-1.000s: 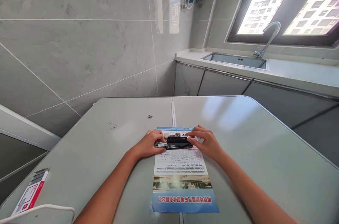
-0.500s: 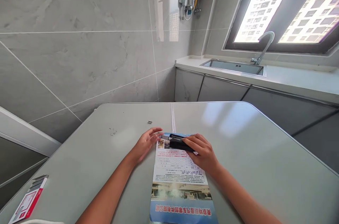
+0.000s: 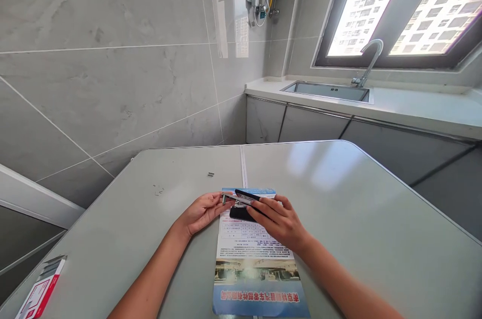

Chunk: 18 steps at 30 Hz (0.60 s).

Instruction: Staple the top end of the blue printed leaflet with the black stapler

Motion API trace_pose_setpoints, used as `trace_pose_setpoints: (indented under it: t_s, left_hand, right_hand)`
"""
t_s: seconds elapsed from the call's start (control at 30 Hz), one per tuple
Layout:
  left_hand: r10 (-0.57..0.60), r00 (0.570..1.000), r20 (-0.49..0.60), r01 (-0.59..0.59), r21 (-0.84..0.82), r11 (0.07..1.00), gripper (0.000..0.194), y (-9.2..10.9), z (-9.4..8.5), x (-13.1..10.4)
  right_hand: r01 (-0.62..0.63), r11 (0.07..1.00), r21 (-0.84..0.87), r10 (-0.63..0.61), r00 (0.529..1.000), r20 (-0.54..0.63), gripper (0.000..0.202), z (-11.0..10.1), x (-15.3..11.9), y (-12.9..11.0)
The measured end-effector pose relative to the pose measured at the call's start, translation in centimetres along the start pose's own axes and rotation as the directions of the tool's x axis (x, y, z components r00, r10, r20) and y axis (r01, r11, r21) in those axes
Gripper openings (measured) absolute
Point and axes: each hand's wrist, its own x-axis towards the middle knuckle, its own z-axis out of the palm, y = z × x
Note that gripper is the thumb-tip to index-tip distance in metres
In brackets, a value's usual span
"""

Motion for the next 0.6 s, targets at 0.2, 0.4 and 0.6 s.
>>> trace_pose_setpoints:
  t_s: [0.2, 0.4, 0.6]
  left_hand:
    - [0.076, 0.996, -0.04, -0.074, 0.033, 0.997, 0.034, 0.0, -0.3, 0.0]
    - [0.087, 0.984, -0.155, -0.081, 0.042, 0.996, 0.034, 0.1, -1.0, 0.0]
    - [0.207, 0.865, -0.456, -0.216, 0.033, 0.976, 0.02, 0.0, -1.8, 0.8]
  right_hand:
    - [-0.264, 0.958, 0.116, 0.276, 0.956, -0.103, 0.051, 0.6, -0.2, 0.6]
    - [-0.456, 0.83, 0.321, 0.501, 0.863, -0.069, 0.031, 0.7, -0.4, 1.2]
    - [-0.719, 0.498, 0.484, 0.586, 0.691, 0.424, 0.022, -0.3, 0.0, 1.7]
